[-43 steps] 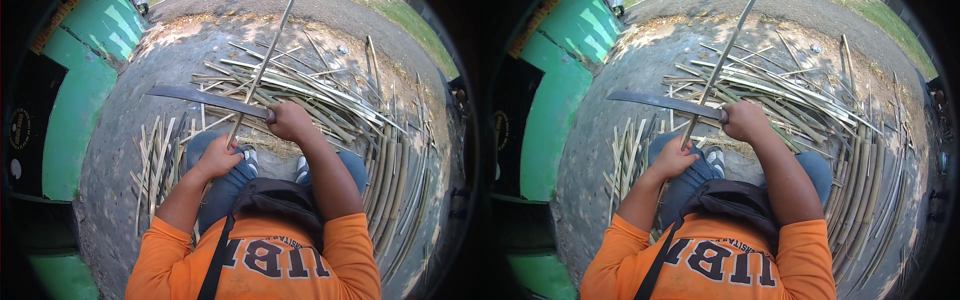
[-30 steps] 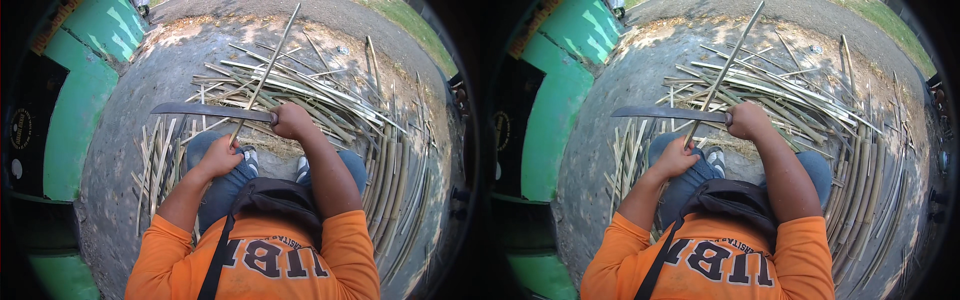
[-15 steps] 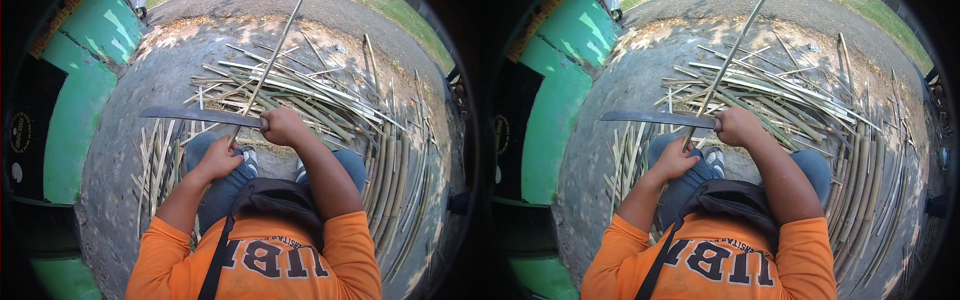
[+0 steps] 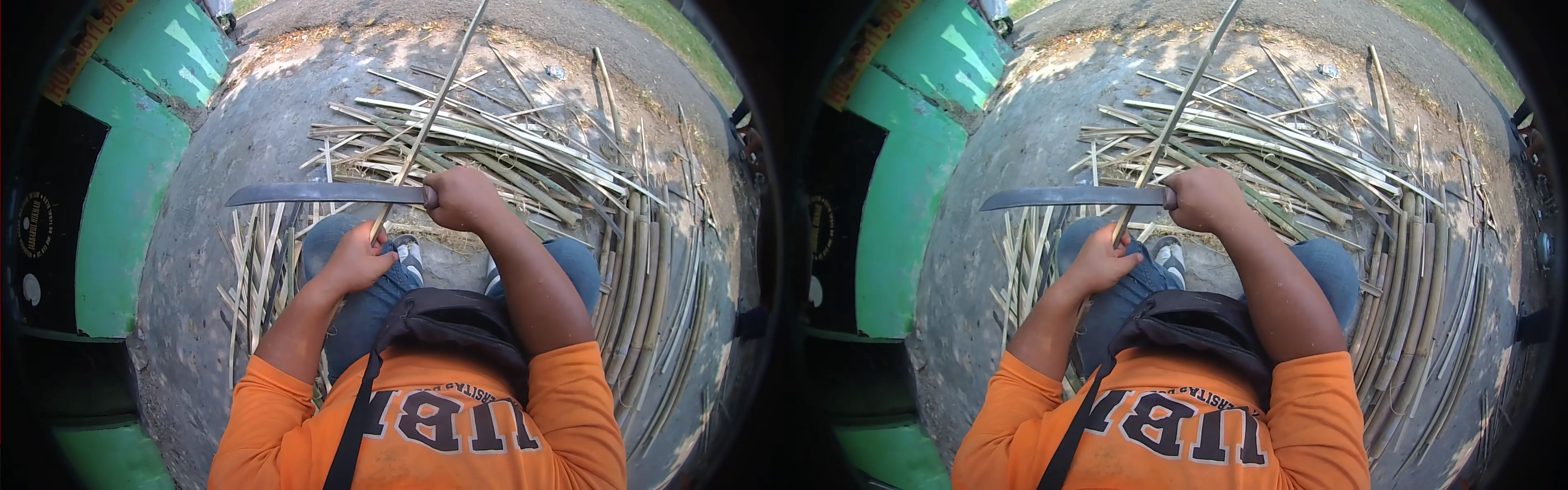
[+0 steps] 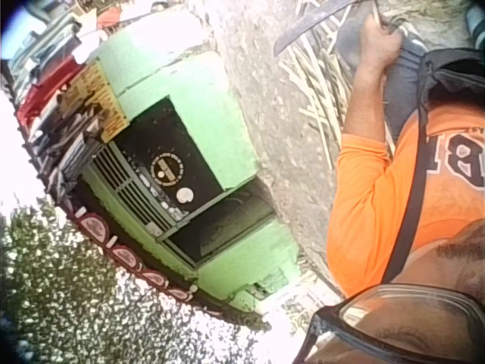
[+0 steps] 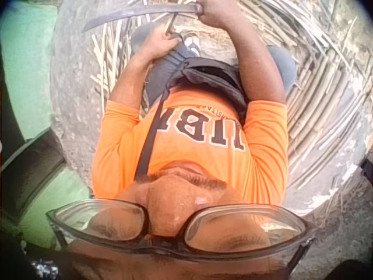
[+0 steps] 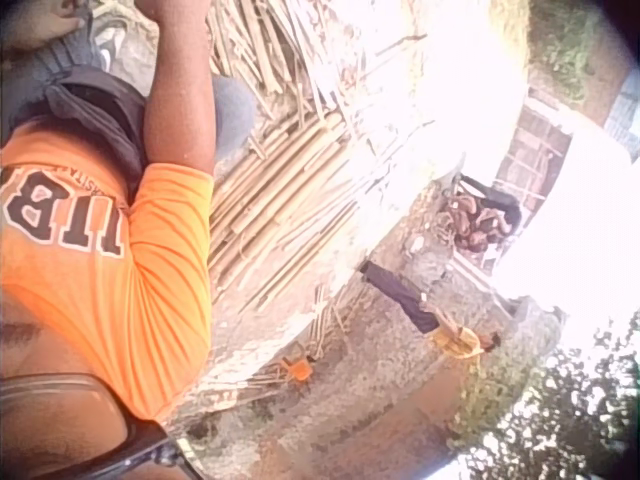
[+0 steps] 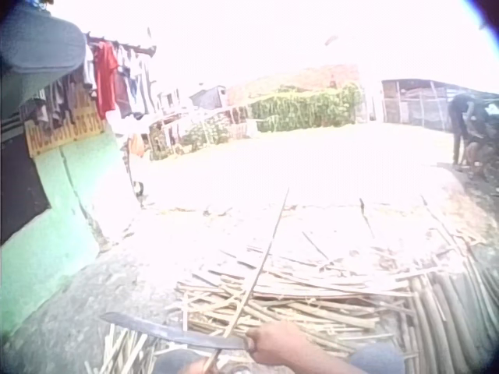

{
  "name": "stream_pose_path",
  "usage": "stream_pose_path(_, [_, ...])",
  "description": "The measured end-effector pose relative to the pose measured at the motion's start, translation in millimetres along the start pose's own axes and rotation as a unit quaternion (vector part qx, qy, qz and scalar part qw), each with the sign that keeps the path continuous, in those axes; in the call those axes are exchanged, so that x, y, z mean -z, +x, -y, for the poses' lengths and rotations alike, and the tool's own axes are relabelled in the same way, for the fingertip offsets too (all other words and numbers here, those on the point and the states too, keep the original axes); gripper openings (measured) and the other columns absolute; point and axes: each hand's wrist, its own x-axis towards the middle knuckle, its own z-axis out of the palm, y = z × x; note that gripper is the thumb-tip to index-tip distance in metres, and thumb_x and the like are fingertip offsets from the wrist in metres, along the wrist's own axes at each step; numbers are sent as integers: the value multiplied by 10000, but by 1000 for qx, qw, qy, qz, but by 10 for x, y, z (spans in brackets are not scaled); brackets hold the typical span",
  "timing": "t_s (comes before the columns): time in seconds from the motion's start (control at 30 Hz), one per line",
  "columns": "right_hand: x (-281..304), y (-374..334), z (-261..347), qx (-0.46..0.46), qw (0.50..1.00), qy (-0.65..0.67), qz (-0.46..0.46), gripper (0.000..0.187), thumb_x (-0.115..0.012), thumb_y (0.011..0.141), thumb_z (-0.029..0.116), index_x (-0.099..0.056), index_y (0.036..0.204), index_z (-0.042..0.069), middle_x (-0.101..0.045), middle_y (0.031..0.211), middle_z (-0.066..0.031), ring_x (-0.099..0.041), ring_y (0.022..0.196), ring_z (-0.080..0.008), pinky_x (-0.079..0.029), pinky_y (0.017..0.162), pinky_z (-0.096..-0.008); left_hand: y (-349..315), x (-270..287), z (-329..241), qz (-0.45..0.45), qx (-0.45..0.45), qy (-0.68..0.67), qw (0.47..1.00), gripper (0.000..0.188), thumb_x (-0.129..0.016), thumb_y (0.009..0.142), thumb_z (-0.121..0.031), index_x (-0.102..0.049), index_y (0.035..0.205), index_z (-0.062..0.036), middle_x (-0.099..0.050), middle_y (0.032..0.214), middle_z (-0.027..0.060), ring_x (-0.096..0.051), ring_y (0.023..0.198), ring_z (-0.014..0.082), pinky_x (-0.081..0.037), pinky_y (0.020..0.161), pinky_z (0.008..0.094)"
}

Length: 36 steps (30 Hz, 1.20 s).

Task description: The person scrapes a long strip of bamboo with a machete, repeatedly running the blade along the surface to smooth it.

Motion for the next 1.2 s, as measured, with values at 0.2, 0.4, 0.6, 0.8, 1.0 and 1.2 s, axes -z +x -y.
stream_pose_path(0.2, [107, 85, -376, -98, 994, 13, -37, 204, -603, 864, 244, -756, 930, 126, -734, 887, -176, -701, 876, -406, -561, 792, -512, 40, -26, -26, 7, -10, 1, 1000, 334, -821, 824, -90, -522, 970, -64, -492, 692, -39, -438, 630, 61, -382, 556, 289])
stream_pose_path(0.4, [148, -34, -31, -47, 999, -8, -25, 206, -633, 861, 270, -758, 933, 123, -732, 863, -184, -705, 856, -410, -564, 796, -519, 21, 24, -19, 6, 9, -3, 1000, 324, -815, 812, -137, -570, 990, -21, -560, 681, 26, -531, 607, 141, -448, 581, 344])
stream_pose_path(0.6, [216, -10, -144, -37, 999, -26, 30, 188, -634, 856, 250, -753, 916, 118, -732, 855, -174, -705, 873, -403, -566, 801, -518, 7, -23, 78, 8, -15, -16, 1000, 293, -793, 824, -110, -569, 992, -24, -534, 678, 9, -505, 604, 124, -436, 572, 330])
stream_pose_path(0.8, [193, 35, -358, -122, 990, 41, -62, 234, -589, 915, 271, -751, 959, 107, -732, 901, -201, -698, 893, -425, -556, 809, -537, 26, 25, -19, 19, 9, -40, 999, 290, -775, 849, -40, -521, 987, -74, -480, 714, -48, -435, 641, 49, -397, 580, 259])
stream_pose_path(1.0, [144, 0, -95, -28, 999, -30, -14, 164, -668, 790, 237, -755, 903, 156, -742, 866, -147, -720, 867, -374, -577, 787, -499, 26, -8, 89, 7, 5, -55, 998, 280, -781, 832, -79, -547, 983, -54, -512, 695, -14, -464, 613, 81, -411, 559, 308])
stream_pose_path(1.2, [239, 114, -598, -98, 991, -20, -91, 159, -660, 828, 245, -757, 907, 146, -738, 871, -162, -714, 858, -393, -570, 779, -509, 5, -34, 75, 10, -19, -43, 999, 262, -764, 834, -69, -547, 980, -52, -518, 699, -12, -470, 623, 82, -410, 561, 300])
